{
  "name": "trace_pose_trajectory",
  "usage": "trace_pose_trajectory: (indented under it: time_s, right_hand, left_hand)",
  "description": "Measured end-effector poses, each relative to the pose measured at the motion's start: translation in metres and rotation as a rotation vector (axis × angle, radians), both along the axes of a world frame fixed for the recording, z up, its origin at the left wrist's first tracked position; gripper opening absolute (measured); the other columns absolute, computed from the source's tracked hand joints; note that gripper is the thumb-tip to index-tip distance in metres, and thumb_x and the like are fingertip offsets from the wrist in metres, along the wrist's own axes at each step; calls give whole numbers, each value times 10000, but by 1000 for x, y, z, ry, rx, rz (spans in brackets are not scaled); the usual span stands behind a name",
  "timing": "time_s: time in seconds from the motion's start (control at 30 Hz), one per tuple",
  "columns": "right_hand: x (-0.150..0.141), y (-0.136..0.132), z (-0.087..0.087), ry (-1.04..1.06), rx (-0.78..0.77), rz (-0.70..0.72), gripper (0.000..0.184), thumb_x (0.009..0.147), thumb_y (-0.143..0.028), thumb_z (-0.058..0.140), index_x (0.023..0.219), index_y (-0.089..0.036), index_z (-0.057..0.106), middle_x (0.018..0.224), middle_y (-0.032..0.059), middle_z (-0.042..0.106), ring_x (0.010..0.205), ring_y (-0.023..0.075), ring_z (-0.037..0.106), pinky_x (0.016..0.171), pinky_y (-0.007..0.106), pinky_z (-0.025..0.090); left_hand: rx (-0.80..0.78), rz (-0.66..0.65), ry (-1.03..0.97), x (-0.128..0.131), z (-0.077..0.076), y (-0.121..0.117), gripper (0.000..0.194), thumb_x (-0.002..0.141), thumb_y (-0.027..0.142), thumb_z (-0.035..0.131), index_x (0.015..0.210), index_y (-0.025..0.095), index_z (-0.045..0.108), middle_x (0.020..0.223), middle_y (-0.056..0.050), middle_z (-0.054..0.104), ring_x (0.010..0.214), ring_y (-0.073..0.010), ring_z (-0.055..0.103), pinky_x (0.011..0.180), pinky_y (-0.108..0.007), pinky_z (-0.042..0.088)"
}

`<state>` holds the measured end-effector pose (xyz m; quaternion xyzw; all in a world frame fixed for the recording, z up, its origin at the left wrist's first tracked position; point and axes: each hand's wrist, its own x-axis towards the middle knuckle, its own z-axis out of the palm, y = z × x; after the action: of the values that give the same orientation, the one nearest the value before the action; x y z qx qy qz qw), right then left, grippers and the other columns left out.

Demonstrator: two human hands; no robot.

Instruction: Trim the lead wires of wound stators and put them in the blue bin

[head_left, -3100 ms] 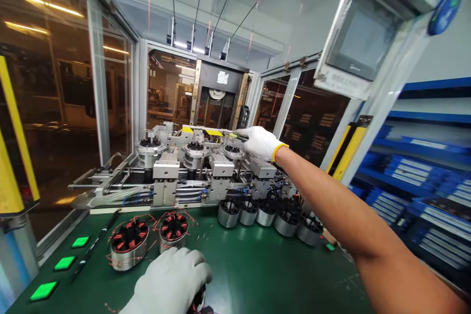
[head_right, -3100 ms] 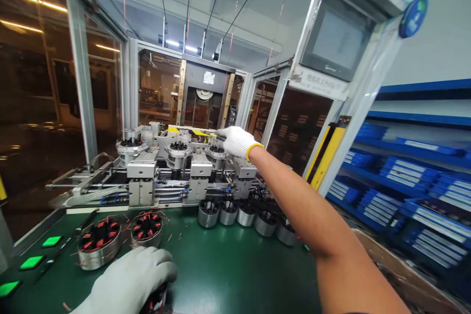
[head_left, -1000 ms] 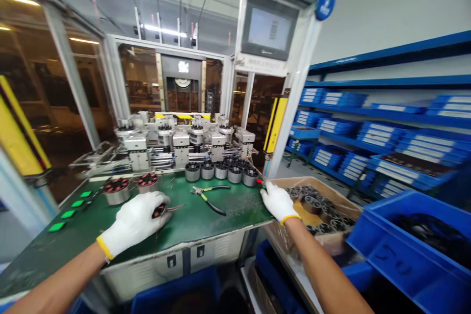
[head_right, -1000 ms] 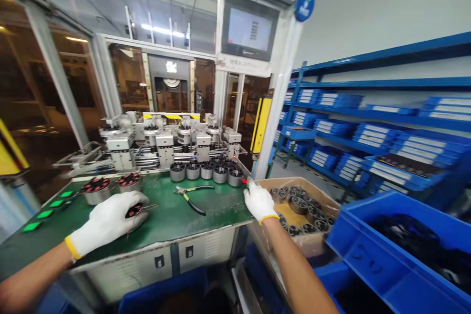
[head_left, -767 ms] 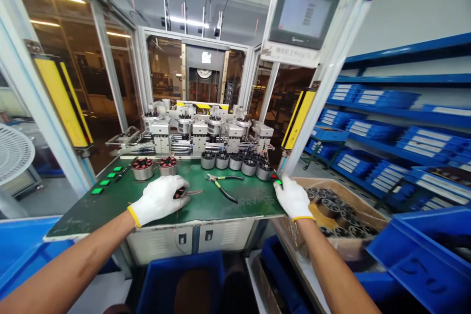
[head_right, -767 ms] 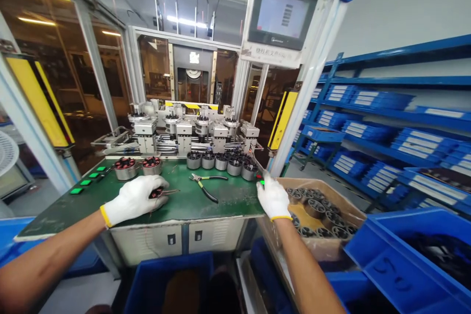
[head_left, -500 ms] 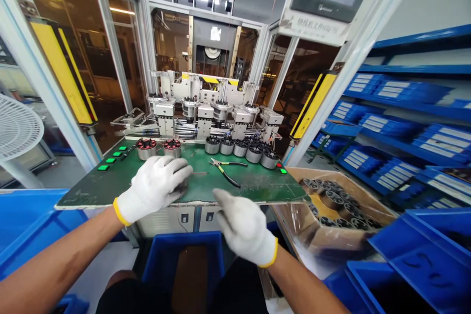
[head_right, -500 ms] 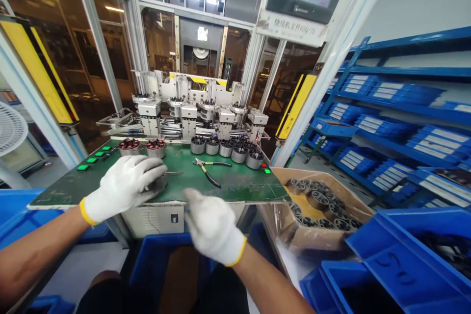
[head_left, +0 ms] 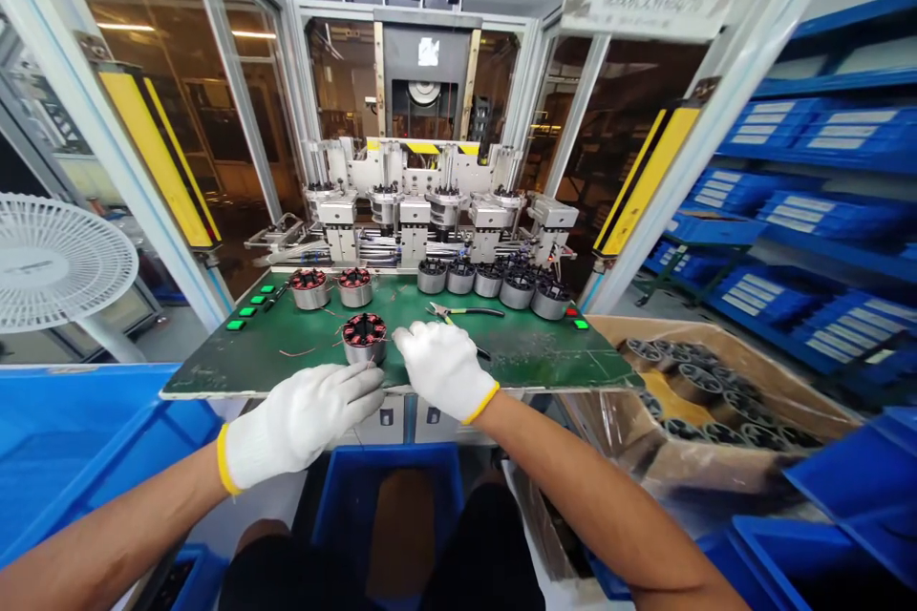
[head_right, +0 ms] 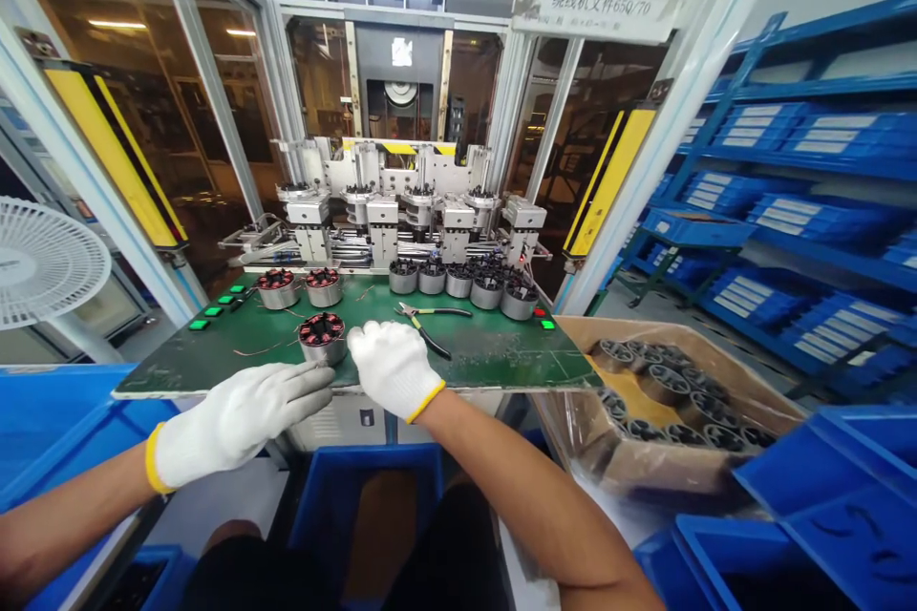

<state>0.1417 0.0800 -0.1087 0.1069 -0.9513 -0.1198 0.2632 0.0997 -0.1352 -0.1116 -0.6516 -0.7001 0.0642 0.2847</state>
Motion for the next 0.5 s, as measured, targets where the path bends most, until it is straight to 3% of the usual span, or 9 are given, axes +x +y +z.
trace_pose_trajectory:
  time_s: [0.2, 0.33, 0.5]
  right_hand:
    - [8, 2, 12, -24, 54, 82, 194, 903, -215, 354, 994, -185, 523, 850, 68, 533, 755, 227, 545, 540, 325, 304]
    - [4, 13, 5, -31, 122, 44, 273, 880, -174, 367, 1119, -197, 499, 833, 65, 529, 740, 229, 545, 545, 325, 291]
    - [-18, 20, -7, -12, 99, 45, 219, 893, -186, 338, 1003, -187, 527, 834, 64, 543, 765, 243, 553, 585, 346, 318]
  left_hand:
    - [15, -36, -79, -5, 0, 7, 408, 873, 167, 310, 1218, 143, 527, 1235, -134, 581, 1045, -270, 582, 817, -405, 506]
    - [129, -83, -89, -10, 6, 3, 412, 864, 142, 305, 1231, 148, 491, 1127, -112, 632, 1005, -238, 599, 796, -362, 515]
    - [244, -12, -112, -13, 7, 1, 408, 863, 67, 321, 1210, 182, 501, 985, -62, 669, 887, -174, 630, 717, -281, 518]
